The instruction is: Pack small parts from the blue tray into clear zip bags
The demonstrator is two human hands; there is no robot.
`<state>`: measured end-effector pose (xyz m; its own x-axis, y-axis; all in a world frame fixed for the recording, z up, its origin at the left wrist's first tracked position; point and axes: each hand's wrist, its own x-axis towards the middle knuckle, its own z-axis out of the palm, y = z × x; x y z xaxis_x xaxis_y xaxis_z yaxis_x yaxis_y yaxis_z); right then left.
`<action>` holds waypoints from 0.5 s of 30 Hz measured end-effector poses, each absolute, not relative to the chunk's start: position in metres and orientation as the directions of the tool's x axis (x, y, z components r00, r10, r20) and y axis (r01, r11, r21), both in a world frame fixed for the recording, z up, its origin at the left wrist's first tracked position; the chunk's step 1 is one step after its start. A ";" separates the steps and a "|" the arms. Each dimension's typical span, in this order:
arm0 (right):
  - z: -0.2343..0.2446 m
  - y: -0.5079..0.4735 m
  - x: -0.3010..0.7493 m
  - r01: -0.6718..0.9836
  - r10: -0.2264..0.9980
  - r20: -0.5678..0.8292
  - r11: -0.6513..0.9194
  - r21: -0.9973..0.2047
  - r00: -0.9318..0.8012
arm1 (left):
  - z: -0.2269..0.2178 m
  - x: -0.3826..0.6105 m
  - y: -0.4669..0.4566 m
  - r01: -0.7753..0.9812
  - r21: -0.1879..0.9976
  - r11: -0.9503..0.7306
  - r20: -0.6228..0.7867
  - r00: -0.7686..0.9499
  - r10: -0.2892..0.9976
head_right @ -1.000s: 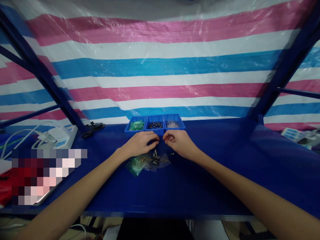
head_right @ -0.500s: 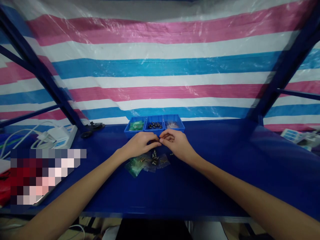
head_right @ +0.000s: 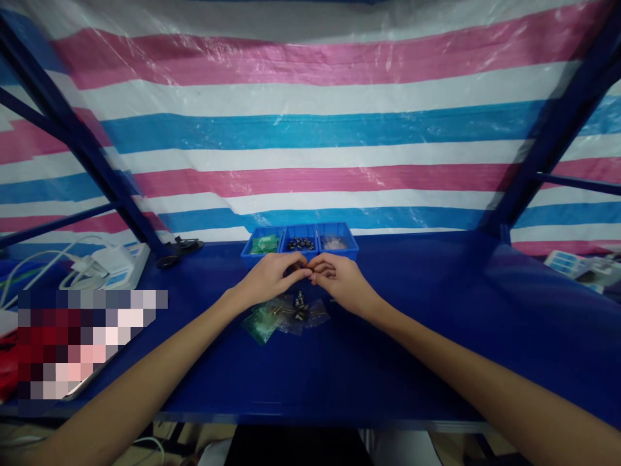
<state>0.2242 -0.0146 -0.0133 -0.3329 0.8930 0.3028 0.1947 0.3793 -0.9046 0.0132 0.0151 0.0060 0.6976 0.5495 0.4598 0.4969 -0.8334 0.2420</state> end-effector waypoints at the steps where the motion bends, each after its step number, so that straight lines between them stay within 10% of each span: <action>1: -0.013 -0.015 0.224 0.190 0.897 0.291 0.366 -0.911 -0.332 | 0.006 0.013 0.015 0.496 0.254 -0.830 0.463 0.691 0.555; 15: -0.006 -0.016 0.225 0.219 0.953 0.198 0.249 -0.943 -0.231 | 0.005 0.017 0.010 0.424 0.225 -0.877 0.536 0.698 0.475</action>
